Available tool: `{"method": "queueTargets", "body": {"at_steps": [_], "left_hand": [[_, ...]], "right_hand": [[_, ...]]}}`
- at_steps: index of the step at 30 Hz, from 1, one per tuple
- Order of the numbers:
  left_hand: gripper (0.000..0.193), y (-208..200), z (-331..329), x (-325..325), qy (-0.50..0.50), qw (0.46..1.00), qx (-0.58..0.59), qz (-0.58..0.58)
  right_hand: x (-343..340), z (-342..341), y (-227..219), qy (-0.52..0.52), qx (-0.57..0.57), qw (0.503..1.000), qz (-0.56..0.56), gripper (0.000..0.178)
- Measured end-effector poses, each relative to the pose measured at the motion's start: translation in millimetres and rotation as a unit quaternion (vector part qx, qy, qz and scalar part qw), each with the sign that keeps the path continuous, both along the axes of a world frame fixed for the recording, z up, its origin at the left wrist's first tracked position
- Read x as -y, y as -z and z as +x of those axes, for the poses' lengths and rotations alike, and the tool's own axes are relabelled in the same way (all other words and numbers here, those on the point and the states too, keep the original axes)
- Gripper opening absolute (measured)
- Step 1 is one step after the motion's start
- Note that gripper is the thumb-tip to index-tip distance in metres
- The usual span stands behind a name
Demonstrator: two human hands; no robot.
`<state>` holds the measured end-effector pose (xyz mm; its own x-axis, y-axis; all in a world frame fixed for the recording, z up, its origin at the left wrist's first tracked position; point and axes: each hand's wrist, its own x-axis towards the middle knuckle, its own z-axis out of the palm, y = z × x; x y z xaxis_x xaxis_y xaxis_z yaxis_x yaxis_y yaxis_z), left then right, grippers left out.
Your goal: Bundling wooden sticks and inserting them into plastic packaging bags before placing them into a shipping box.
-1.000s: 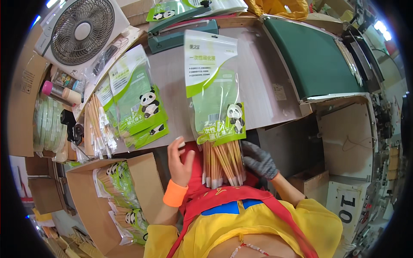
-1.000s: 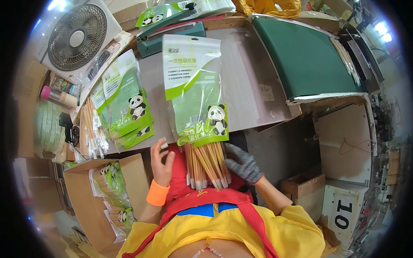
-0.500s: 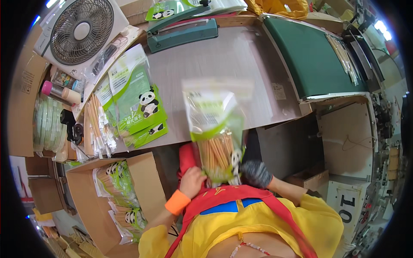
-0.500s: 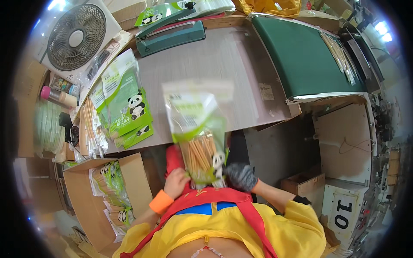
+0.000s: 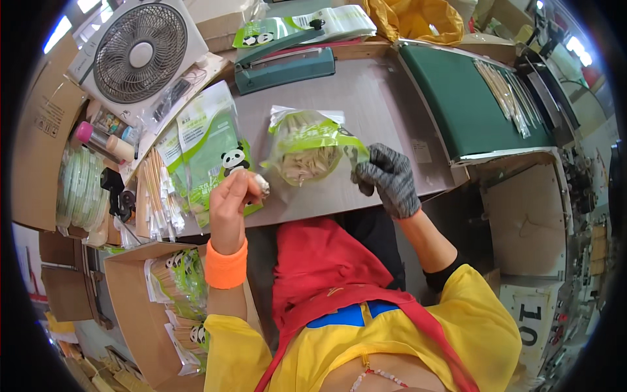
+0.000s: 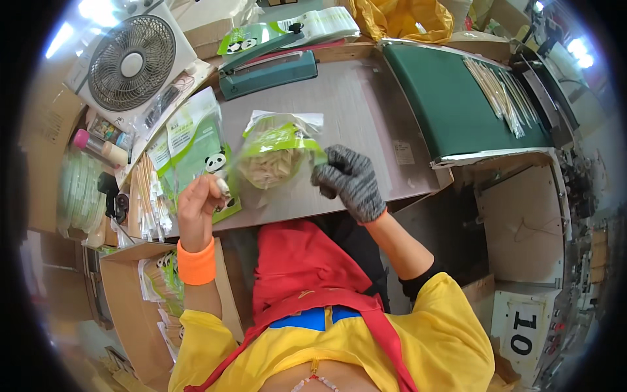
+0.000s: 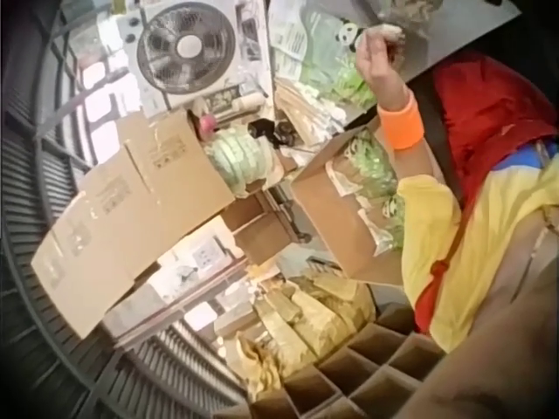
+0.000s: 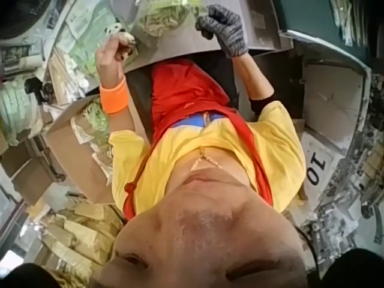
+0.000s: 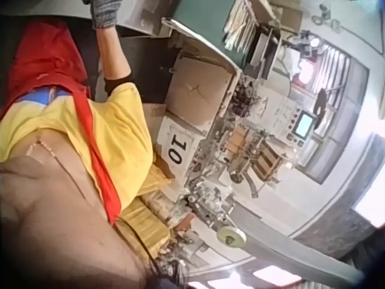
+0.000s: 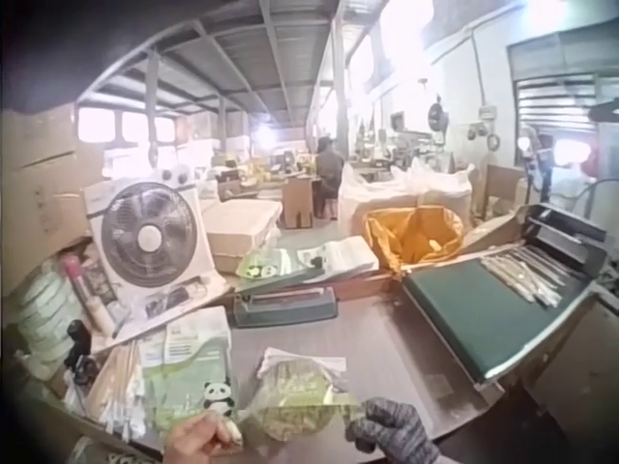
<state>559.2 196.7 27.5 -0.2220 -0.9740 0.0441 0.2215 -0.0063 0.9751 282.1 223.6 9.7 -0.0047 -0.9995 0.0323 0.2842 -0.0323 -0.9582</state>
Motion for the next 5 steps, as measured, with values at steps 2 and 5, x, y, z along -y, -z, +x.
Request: {"method": "queueTargets", "body": {"at_steps": [2,5], "left_hand": [[0.03,13,11,-2,-0.042,0.999,0.016,0.009],[0.026,38,5,-7,-0.13,0.981,0.129,-0.056]], "right_hand": [[13,1,27,0.011,0.025,0.999,0.033,0.009],[10,11,74,-0.02,-0.008,0.999,0.045,0.01]]}}
